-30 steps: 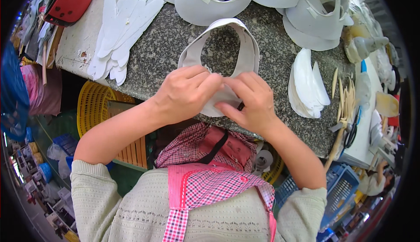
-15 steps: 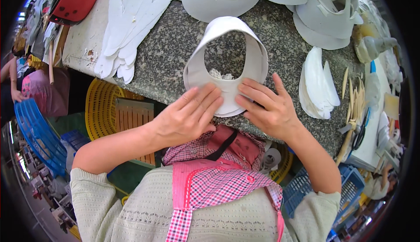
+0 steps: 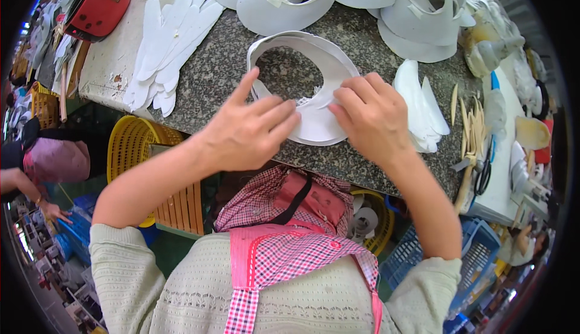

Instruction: The person assembles shoe components by fitting lining inserts into shoe uppers by hand, smoothing the material along the interior, and tucking edges into place using a wooden stick.

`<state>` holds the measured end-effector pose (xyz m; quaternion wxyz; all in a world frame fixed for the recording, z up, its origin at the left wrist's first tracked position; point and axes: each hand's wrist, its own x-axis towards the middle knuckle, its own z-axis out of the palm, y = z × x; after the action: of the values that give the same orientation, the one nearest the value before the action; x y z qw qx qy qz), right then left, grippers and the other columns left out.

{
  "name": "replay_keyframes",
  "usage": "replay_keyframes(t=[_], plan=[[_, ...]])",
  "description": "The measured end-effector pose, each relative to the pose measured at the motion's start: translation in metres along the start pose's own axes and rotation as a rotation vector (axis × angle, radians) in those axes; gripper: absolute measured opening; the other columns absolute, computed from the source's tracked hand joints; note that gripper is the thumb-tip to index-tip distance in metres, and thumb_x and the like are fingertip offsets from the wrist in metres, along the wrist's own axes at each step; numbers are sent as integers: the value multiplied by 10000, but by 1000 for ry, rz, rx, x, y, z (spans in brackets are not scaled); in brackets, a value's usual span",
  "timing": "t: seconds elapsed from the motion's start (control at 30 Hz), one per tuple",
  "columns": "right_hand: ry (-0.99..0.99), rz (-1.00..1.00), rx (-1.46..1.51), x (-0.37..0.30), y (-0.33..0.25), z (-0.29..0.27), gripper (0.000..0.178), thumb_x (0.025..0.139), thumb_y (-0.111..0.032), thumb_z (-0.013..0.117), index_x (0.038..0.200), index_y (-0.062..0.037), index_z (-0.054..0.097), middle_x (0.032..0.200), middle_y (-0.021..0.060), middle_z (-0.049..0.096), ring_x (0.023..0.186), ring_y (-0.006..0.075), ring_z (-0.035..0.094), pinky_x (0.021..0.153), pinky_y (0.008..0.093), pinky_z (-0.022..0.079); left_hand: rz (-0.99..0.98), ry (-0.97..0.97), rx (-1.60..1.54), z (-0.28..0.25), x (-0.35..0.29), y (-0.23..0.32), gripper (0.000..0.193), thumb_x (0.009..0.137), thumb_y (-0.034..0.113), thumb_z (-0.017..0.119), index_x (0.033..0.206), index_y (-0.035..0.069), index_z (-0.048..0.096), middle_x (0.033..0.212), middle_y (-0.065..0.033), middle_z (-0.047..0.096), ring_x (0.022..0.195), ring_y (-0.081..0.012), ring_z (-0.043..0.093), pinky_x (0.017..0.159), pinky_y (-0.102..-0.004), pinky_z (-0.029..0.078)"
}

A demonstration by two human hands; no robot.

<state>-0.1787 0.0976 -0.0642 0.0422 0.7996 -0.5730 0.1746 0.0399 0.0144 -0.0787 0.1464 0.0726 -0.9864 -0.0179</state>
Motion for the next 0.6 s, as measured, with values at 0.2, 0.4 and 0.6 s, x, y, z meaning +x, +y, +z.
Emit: replay_keyframes(t=[0.2, 0.4, 0.6], plan=[[176, 499, 299, -9, -17, 32, 345, 645, -169, 744, 904, -106, 525, 878, 39, 517, 796, 256, 542, 672, 364, 454, -190, 37, 43, 23, -14, 39, 434, 729, 216, 612, 1121, 32, 597, 1174, -108, 584, 1108, -216, 538, 1085, -539, 128], [-82, 553, 549, 0, 6, 14, 325, 657, -74, 723, 928, -79, 543, 850, 51, 568, 724, 228, 582, 633, 334, 463, -196, 6, 57, 24, -18, 38, 467, 732, 240, 623, 1148, 31, 586, 1198, -110, 574, 1177, -212, 496, 1078, -584, 46], [134, 538, 483, -1, 4, 4, 218, 683, 38, 637, 882, -39, 591, 718, 81, 546, 619, 245, 553, 574, 326, 466, -154, -59, 133, 11, -4, 31, 382, 709, 202, 632, 1050, 30, 623, 1093, -95, 619, 1081, -202, 549, 1052, -631, 78]])
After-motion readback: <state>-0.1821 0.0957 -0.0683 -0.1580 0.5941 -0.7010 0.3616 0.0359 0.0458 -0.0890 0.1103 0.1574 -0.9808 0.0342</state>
